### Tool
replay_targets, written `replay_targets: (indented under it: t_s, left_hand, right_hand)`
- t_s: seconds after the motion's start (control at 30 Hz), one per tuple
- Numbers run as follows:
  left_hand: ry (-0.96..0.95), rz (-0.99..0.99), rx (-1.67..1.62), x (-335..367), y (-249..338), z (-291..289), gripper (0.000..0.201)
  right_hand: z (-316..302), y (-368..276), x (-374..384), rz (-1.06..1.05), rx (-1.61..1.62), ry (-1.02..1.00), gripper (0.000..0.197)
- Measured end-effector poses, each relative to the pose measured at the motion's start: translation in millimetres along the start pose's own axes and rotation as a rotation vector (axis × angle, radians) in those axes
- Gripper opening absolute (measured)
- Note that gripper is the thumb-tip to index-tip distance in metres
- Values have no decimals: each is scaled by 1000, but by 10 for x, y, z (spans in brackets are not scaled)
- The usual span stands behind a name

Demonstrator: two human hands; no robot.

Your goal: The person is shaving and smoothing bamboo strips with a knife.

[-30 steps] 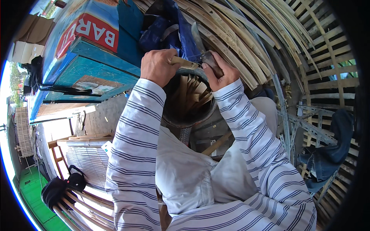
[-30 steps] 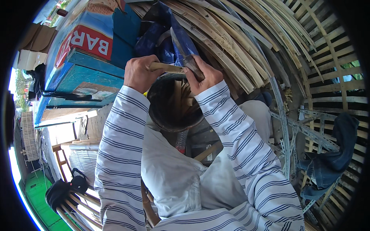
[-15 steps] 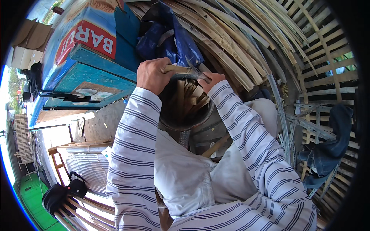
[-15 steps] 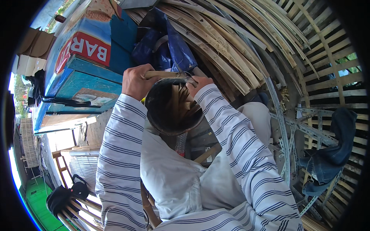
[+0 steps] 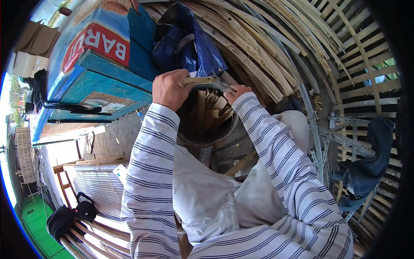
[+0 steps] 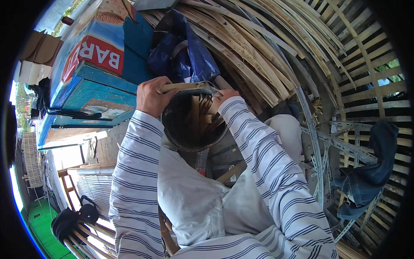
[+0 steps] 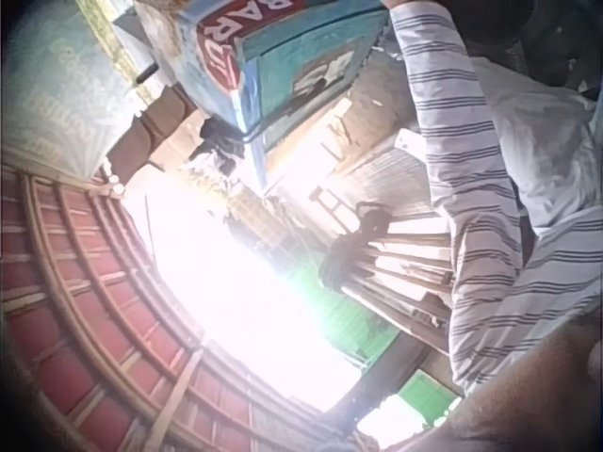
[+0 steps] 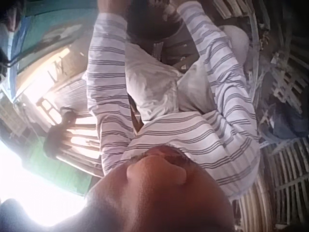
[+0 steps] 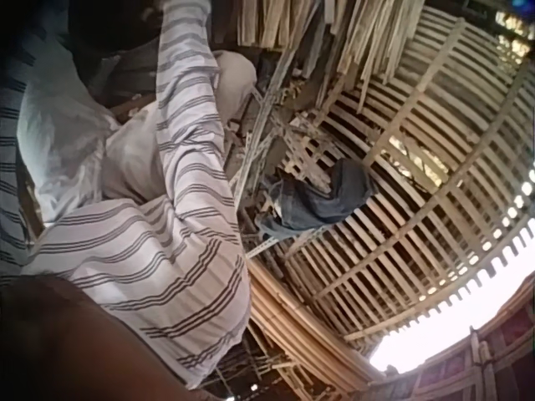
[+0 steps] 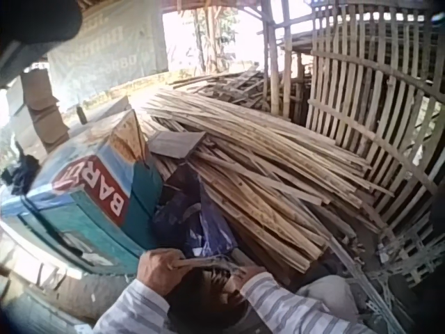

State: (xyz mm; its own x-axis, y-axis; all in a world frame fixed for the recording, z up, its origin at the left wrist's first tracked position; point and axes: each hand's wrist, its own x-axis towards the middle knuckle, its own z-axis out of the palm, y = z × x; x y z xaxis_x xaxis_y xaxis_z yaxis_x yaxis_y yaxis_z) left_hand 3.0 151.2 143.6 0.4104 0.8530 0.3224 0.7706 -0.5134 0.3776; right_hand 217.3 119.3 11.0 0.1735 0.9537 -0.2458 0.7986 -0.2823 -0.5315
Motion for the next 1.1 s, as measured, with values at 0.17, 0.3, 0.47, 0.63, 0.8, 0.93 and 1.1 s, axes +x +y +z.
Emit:
replay_targets:
  t_s: [0.17,0.3,0.47,0.63,0.8,0.93,1.1]
  left_hand:
    - [82,-159,28,-456,191,69,19]
    - [327,-416,-159,-899,147,253,18]
    - [551,-707,-331,-1331,255,514,19]
    - [597,-701,-540,-1496,433,517,25]
    - [617,-784,-914,-1636,655,549,26]
    - [591,-783,-1069,-1709,782,564,25]
    - [479,-545,-886,-1817,749,733,17]
  right_hand:
    - [-276,-97,-142,-18,386,253,46]
    - [-412,47,-156,-23,414,343,50]
    - [-481,93,-399,155,975,51,38]
    - [-646,12,-844,201,1313,-199,28]
    - [-664,22,-1364,212,1368,-236,33]
    - [-511,135,-1327,280,1328,-256,26]
    - [-244,-87,-1090,335,1184,-104,38]
